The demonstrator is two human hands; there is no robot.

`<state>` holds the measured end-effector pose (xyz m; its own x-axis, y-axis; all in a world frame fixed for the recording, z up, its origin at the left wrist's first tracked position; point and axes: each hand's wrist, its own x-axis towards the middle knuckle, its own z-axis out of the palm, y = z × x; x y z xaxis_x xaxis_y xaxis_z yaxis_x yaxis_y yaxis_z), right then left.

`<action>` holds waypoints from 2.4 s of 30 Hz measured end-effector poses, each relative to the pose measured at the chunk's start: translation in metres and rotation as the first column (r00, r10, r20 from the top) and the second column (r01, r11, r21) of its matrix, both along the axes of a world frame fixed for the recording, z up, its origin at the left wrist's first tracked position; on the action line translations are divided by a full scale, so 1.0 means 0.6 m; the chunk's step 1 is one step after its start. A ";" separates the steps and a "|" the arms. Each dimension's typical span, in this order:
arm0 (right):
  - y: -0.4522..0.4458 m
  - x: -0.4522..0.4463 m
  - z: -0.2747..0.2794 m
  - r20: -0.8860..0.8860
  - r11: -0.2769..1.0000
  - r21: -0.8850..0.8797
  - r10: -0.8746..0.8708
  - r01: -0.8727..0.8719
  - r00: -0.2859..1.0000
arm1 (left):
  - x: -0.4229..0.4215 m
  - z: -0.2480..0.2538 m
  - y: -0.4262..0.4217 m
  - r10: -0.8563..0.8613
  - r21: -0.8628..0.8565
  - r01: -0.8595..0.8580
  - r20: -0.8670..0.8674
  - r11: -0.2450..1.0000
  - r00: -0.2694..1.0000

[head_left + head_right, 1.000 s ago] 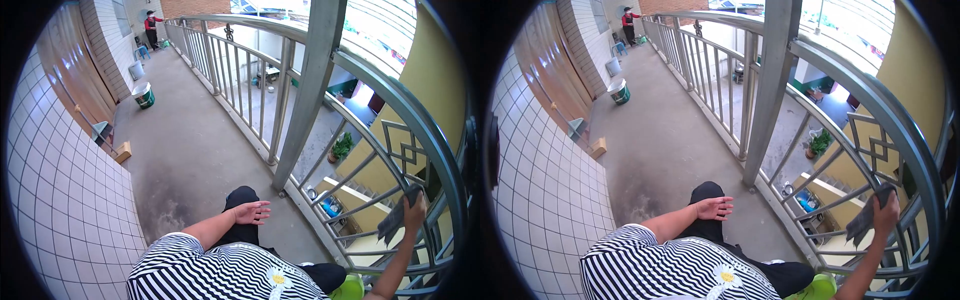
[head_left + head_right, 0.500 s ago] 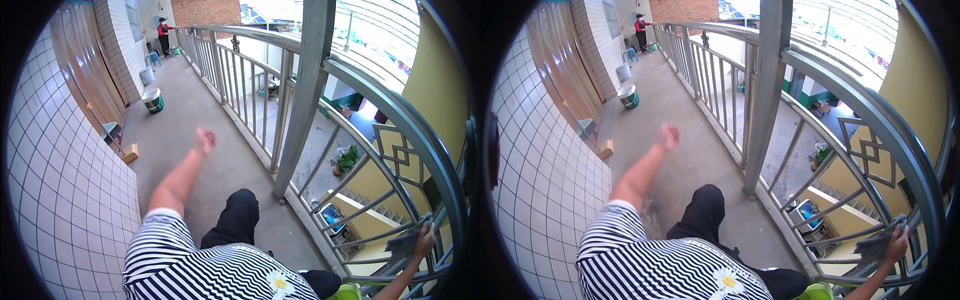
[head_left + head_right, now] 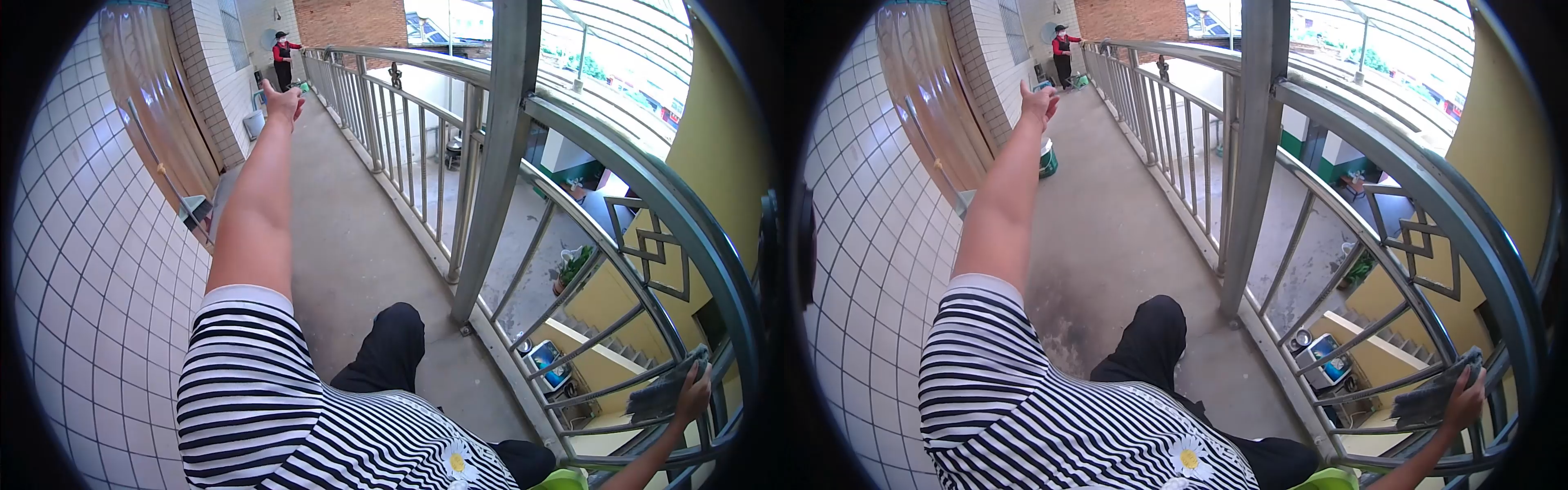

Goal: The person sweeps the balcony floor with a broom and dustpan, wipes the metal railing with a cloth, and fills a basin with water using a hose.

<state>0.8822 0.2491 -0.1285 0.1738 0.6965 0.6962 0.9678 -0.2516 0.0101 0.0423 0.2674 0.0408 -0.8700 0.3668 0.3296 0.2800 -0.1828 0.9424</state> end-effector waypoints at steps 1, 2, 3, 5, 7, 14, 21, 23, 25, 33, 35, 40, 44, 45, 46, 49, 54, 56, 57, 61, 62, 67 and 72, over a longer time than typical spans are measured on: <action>-0.002 -0.003 0.002 0.011 1.000 0.005 -0.009 0.008 1.000 | 0.006 0.002 0.004 -0.008 -0.005 0.008 0.002 1.000 1.000; -0.003 -0.008 0.004 0.020 1.000 0.012 -0.018 0.017 1.000 | 0.010 0.003 0.006 -0.016 -0.008 0.016 0.002 1.000 1.000; -0.004 -0.014 0.007 0.019 1.000 0.015 -0.018 0.017 1.000 | 0.011 0.000 0.009 -0.034 -0.004 0.034 0.005 0.999 0.999; -0.010 -0.020 0.010 0.007 1.000 0.005 -0.017 0.017 1.000 | 0.021 -0.004 0.011 -0.031 -0.011 0.031 0.003 0.999 1.000; -0.008 -0.017 0.008 0.004 1.000 0.007 -0.012 0.012 1.000 | 0.021 -0.006 0.013 -0.029 -0.014 0.029 -0.001 0.999 1.000; 0.001 0.001 -0.007 0.028 0.999 0.050 0.014 -0.015 1.000 | 0.021 -0.014 0.023 -0.054 -0.013 0.054 0.003 0.998 0.999; -0.006 -0.011 0.003 0.007 0.999 0.028 -0.017 0.017 1.000 | 0.042 -0.016 0.026 -0.064 -0.054 0.065 0.026 0.996 0.998; -0.005 -0.009 0.003 0.015 1.000 0.031 -0.002 0.002 1.000 | 0.044 -0.018 0.030 -0.063 -0.050 0.065 0.025 0.997 0.998; -0.006 -0.010 0.003 0.014 1.000 0.027 -0.001 0.001 1.000 | 0.043 -0.024 0.033 -0.063 -0.051 0.064 0.023 0.997 0.998; 0.003 -0.006 0.000 -0.073 0.999 0.051 -0.003 0.007 0.997 | 0.001 -0.110 0.064 -0.051 0.026 0.051 0.000 0.998 0.999; -0.020 -0.049 0.026 -0.170 0.986 0.112 0.143 -0.125 0.975 | -0.021 -0.180 0.086 -0.098 0.114 0.086 0.097 0.990 0.990; -0.037 -0.079 0.043 -0.042 0.950 0.282 0.155 -0.137 0.987 | 0.003 -0.386 0.211 -0.479 -0.024 0.526 0.378 0.850 0.792; 0.002 -0.098 0.035 0.041 0.940 0.314 0.127 -0.133 0.991 | 0.158 -0.543 0.129 -0.501 -0.115 0.660 0.557 0.743 0.662; -0.028 -0.064 0.038 0.059 0.952 0.294 0.076 -0.090 0.995 | 0.251 -0.580 0.152 -0.500 -0.111 0.700 0.622 0.705 0.602; -0.002 -0.103 0.043 -0.067 0.973 0.204 0.126 -0.110 0.990 | 0.217 -0.561 0.122 -0.486 -0.086 0.658 0.604 0.748 0.632; -0.005 -0.096 0.046 -0.001 0.962 0.258 0.097 -0.094 0.995 | 0.262 -0.683 0.137 -0.559 0.121 0.772 0.759 0.624 0.333; -0.041 -0.074 0.048 0.028 0.976 0.216 -0.003 -0.003 1.000 | 0.333 -0.756 0.114 -0.432 0.133 0.785 0.883 0.605 0.184; -0.038 -0.073 0.035 0.027 0.972 0.235 0.001 -0.008 1.000 | 0.311 -0.828 0.117 -0.364 0.222 0.718 0.930 0.660 0.047; -0.037 -0.071 0.035 0.029 0.971 0.237 -0.002 -0.005 1.000 | 0.299 -0.836 0.120 -0.360 0.255 0.691 0.933 0.677 0.009; -0.033 -0.061 0.043 0.031 0.970 0.244 -0.021 0.013 0.999 | 0.315 -0.800 0.098 -0.418 0.302 0.679 0.908 0.669 0.009; -0.031 -0.066 0.039 0.035 0.969 0.246 -0.025 0.015 0.999 | 0.306 -0.800 0.089 -0.413 0.296 0.674 0.911 0.677 0.015; -0.030 -0.066 0.038 0.029 0.967 0.255 -0.037 0.029 0.999 | 0.311 -0.802 0.091 -0.462 0.358 0.657 0.887 0.664 -0.016; -0.029 -0.065 0.037 0.003 0.972 0.232 -0.045 0.043 0.999 | 0.306 -0.798 0.083 -0.481 0.381 0.644 0.876 0.663 -0.023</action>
<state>0.8431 0.2315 -0.1061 0.1940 0.5081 0.8391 0.9559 -0.2903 -0.0452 0.2260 0.3175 -0.4381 0.0039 0.8508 -0.5255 -0.8446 0.2842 0.4538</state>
